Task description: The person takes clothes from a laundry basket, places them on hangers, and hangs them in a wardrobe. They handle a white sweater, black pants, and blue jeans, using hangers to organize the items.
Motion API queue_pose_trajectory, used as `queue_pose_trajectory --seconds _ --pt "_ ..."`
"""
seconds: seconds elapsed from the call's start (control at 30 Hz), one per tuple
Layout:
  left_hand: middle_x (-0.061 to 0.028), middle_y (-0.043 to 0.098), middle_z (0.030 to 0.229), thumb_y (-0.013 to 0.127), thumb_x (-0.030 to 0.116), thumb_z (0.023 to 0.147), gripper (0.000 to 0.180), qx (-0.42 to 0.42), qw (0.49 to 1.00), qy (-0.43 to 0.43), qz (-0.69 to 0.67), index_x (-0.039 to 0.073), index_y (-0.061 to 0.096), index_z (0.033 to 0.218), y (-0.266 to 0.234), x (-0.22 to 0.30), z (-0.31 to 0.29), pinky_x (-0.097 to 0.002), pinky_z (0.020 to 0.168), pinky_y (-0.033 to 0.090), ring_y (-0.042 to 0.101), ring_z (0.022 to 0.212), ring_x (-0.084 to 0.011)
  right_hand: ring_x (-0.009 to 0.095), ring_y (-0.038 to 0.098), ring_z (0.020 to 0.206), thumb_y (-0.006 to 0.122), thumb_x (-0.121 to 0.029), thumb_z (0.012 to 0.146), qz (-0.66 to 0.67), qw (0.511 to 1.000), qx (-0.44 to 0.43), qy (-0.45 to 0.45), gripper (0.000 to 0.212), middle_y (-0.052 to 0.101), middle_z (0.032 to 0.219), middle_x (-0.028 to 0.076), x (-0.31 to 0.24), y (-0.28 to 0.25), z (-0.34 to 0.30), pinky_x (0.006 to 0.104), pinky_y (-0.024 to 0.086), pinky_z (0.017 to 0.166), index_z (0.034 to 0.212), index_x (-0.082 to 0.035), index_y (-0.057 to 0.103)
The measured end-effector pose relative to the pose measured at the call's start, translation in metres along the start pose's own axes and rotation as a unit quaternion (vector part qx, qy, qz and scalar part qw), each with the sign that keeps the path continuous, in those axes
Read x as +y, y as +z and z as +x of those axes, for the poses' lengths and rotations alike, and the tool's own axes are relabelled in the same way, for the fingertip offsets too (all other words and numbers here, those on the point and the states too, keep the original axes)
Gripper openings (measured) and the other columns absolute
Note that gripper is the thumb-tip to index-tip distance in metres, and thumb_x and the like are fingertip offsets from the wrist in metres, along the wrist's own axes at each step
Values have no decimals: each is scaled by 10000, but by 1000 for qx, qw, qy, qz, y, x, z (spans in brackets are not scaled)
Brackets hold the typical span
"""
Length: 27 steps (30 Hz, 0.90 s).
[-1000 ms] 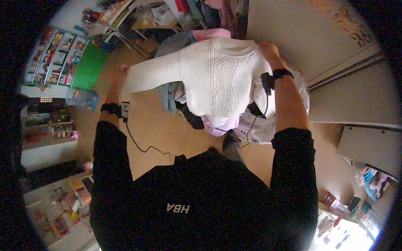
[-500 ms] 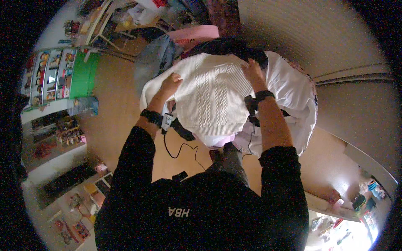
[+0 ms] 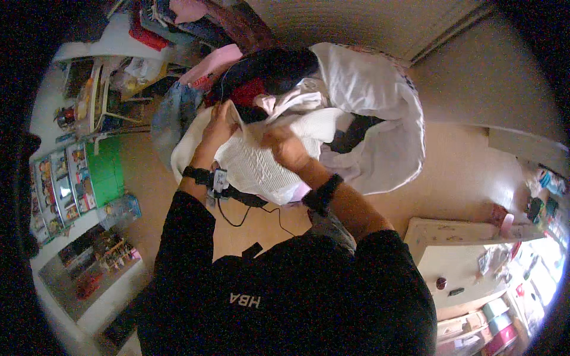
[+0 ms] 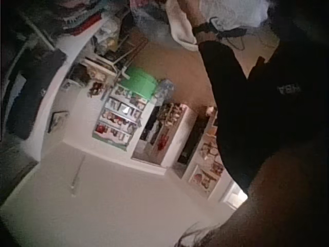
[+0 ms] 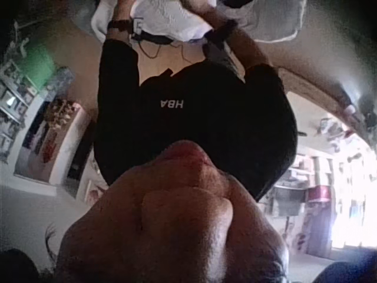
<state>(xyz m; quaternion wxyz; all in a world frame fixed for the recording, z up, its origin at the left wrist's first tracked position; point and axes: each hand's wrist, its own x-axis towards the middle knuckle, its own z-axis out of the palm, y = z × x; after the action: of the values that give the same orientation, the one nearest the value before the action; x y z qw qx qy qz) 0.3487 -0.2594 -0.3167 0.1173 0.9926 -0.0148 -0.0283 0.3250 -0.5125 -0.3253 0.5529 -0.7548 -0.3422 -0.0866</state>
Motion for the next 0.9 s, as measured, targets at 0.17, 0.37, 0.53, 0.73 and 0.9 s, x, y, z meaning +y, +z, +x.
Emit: queue_pose_trajectory --seconds 0.17,0.37,0.53,0.73,0.9 --pt "-124 428 1347 642 278 771 641 -206 971 -113 47 245 352 1341 -36 32 -63 -422 907 451 524 1122 -343 305 583 859 551 -4 665 -4 992 -123 -18 181 591 907 113 -91 -27 -55 379 490 746 832 -43 609" --pt "-200 547 1160 606 316 798 370 -253 963 -71 56 64 608 1069 -79 80 -171 -407 893 448 535 1077 -356 318 586 880 572 41 633 7 992 -128 -10 253 585 901 145 -187 -59 -96 375 502 738 880 -3 608" --pt "-225 582 1048 651 273 791 350 -108 975 -100 -166 3 620 1012 -120 121 -276 -396 808 456 583 947 -339 340 568 863 575 -26 667 119 974 -166 98 225 579 903 155 -260 -126 -161 395 464 732 891 -1 572" --pt "-181 603 926 696 207 735 277 -64 959 4 -277 -17 632 885 -133 221 -360 -372 763 458 594 880 -309 241 583 799 640 -89 731 110 933 -149 309 256 584 857 140 -328 -220 -226 336 460 705 964 6 591" --pt "-88 516 816 709 63 690 234 -117 962 101 -223 28 555 862 -97 295 -349 -331 670 449 551 760 -212 169 603 745 662 -110 772 69 930 -81 351 195 628 827 106 -353 -280 -269 303 470 659 923 8 630"
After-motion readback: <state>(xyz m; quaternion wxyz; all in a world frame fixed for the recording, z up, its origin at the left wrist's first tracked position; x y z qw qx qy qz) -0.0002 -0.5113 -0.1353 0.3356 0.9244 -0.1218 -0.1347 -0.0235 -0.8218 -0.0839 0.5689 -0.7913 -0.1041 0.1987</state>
